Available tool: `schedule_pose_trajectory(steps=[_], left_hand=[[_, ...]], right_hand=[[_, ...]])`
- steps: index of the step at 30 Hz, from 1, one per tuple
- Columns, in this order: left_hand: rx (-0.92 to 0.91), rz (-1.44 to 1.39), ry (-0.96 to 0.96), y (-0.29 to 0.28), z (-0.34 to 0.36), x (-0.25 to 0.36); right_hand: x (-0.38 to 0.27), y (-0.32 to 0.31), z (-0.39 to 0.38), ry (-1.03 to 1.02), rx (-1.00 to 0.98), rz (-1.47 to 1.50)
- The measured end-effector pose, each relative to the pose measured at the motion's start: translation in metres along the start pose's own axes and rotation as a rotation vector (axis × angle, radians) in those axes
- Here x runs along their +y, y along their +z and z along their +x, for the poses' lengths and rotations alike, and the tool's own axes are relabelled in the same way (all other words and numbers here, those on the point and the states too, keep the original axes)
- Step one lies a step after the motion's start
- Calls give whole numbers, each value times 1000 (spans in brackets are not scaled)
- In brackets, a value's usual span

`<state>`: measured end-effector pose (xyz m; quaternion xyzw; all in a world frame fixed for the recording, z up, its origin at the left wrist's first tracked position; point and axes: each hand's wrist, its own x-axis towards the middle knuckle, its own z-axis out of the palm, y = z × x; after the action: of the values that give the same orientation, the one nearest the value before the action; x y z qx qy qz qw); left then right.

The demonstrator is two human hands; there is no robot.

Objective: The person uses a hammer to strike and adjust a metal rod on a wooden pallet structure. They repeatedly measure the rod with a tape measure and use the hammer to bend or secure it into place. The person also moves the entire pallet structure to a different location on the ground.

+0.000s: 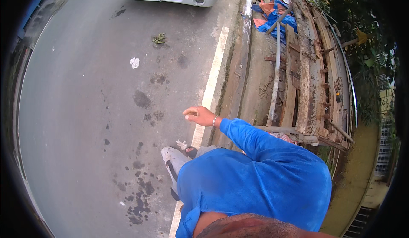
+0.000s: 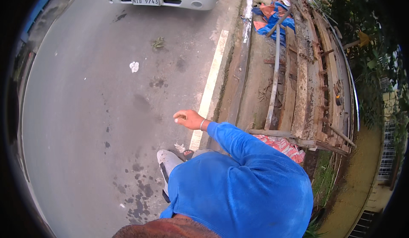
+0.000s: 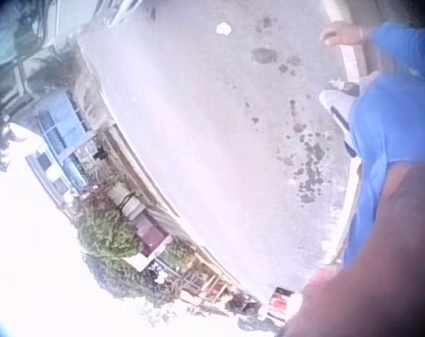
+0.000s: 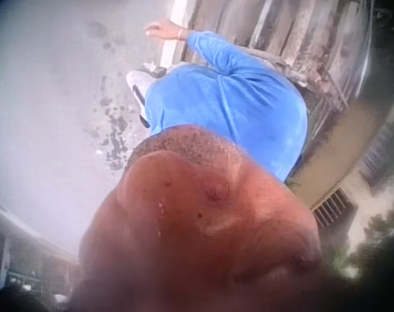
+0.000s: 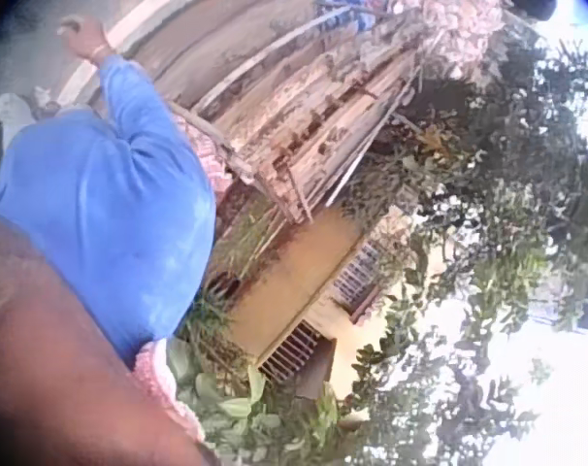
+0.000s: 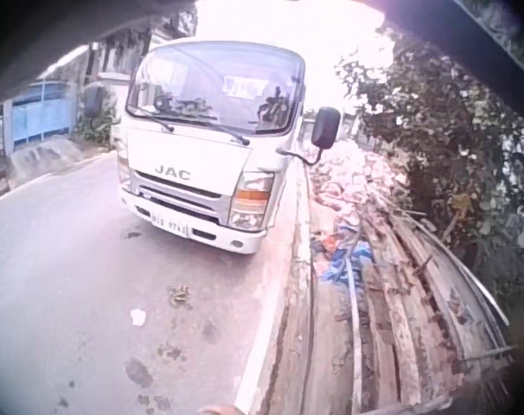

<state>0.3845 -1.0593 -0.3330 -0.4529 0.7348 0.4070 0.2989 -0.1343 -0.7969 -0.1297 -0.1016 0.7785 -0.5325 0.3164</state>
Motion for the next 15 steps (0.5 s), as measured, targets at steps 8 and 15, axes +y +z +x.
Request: schedule_pose_trajectory(steps=[8, 15], left_hand=[[-166, 143, 46, -150, 188, 244], [-79, 527, 1091, -299, 249, 778]], right_hand=[[26, -44, 107, 166, 349, 175], [266, 15, -133, 1339, 352, -351]])
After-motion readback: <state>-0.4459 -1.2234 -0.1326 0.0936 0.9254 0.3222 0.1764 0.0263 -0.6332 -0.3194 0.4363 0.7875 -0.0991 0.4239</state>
